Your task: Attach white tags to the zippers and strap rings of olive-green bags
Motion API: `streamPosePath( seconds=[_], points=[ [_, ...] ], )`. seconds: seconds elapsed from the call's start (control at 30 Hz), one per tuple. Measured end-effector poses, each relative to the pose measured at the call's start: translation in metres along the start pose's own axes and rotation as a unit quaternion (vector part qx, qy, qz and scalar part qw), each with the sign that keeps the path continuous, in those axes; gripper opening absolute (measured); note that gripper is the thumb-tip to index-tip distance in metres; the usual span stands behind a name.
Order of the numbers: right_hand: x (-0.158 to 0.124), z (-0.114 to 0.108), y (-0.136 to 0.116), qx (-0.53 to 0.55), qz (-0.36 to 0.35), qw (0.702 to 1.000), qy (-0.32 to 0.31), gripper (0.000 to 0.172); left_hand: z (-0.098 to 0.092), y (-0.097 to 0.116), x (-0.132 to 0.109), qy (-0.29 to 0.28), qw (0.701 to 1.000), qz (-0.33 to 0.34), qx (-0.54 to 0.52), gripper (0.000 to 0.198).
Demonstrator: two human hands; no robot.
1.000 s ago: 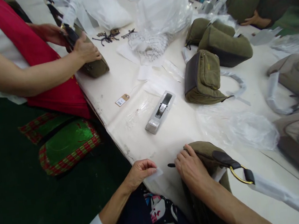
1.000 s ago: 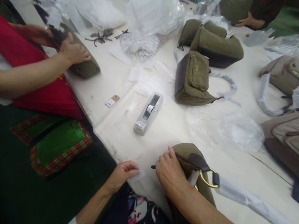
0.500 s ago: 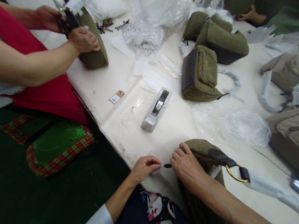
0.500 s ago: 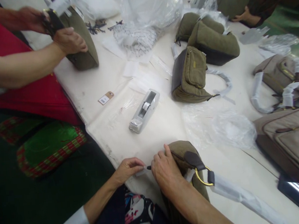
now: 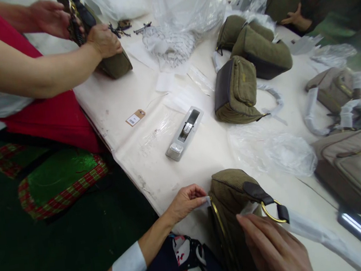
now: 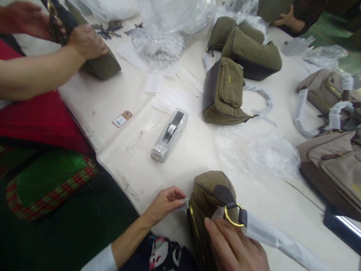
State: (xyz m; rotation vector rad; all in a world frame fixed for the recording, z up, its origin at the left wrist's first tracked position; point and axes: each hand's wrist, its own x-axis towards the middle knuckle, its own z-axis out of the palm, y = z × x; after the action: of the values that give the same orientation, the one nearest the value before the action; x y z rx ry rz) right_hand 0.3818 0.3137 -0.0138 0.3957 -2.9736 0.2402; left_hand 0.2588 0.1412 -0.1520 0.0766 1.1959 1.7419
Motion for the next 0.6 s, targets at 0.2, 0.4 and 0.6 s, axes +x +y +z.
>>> streamPosePath(
  seconds=[0.2, 0.4, 0.6],
  points=[
    [-0.024, 0.021, -0.002, 0.043, 0.060, 0.997, 0.022, 0.042, 0.004, 0.013, 0.007, -0.018, 0.997, -0.002, 0.075, 0.024],
    [0.016, 0.025, -0.010, 0.057, 0.025, 0.998, -0.015, 0.038, 0.002, 0.038, 0.017, -0.074, 0.989, 0.001, 0.128, 0.016],
    [0.067, 0.039, -0.020, -0.060, 0.108, 0.968, -0.219, 0.041, -0.002, 0.038, 0.027, -0.114, 0.988, -0.001, 0.101, 0.019]
  ],
)
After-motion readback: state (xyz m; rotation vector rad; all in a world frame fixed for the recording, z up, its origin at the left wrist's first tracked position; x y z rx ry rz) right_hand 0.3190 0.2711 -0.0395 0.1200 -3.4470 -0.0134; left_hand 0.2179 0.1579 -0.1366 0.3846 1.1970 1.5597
